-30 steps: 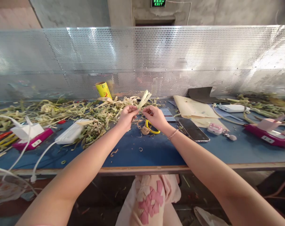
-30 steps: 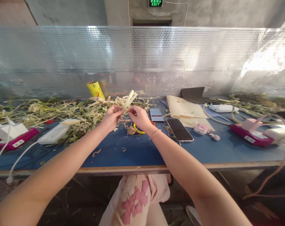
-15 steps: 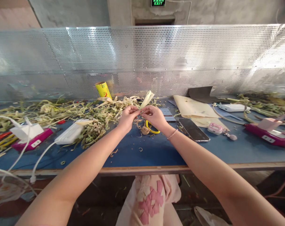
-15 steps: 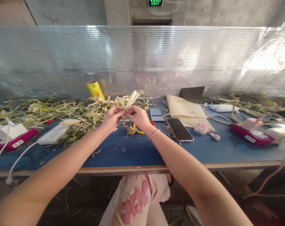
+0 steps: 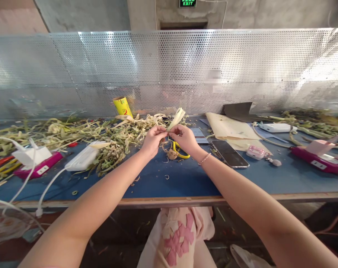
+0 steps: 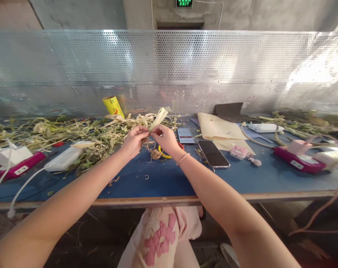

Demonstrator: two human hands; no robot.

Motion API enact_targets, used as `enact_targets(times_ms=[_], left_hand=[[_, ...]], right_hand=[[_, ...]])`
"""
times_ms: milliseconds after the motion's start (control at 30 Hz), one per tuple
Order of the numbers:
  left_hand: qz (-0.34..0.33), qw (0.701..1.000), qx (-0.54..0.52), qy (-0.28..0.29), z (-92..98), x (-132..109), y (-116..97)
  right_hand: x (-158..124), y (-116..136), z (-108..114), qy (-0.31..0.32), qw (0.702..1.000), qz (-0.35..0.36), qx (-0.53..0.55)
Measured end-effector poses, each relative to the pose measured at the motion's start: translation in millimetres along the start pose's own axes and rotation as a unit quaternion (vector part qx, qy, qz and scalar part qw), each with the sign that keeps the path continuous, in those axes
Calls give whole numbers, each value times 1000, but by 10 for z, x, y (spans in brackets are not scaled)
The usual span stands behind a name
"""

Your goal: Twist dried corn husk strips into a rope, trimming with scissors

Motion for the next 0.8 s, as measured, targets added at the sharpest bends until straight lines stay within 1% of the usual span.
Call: enact_targets(times_ms=[100,200,333,567,800], left_hand=[[1,1000,6,3,6,13,16],[-13,1000,14,16,-1,20,17],[-32,999,30,18,-3,17,10],[-55,998,36,16,15,32,26],[-61,997,35,23,16,34,34]], right_hand=[[11,-35,-9,7,1000,3,9],[22,-63,-16,17,999,-3,38],[33,-102,-29,34,994,-41,95],[15,-120,-69,64,970,-99,211],[13,-100,-75,71,967,-97,223]])
Point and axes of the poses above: each hand's wrist, its own x-axis towards the middle knuckle, its own z-axis out of the back of the hand, y = z × x, the point moved 5 cm from there along x, towards the middle knuckle, and after that the axes turned 3 degrees about -z, right-handed, at the moved point
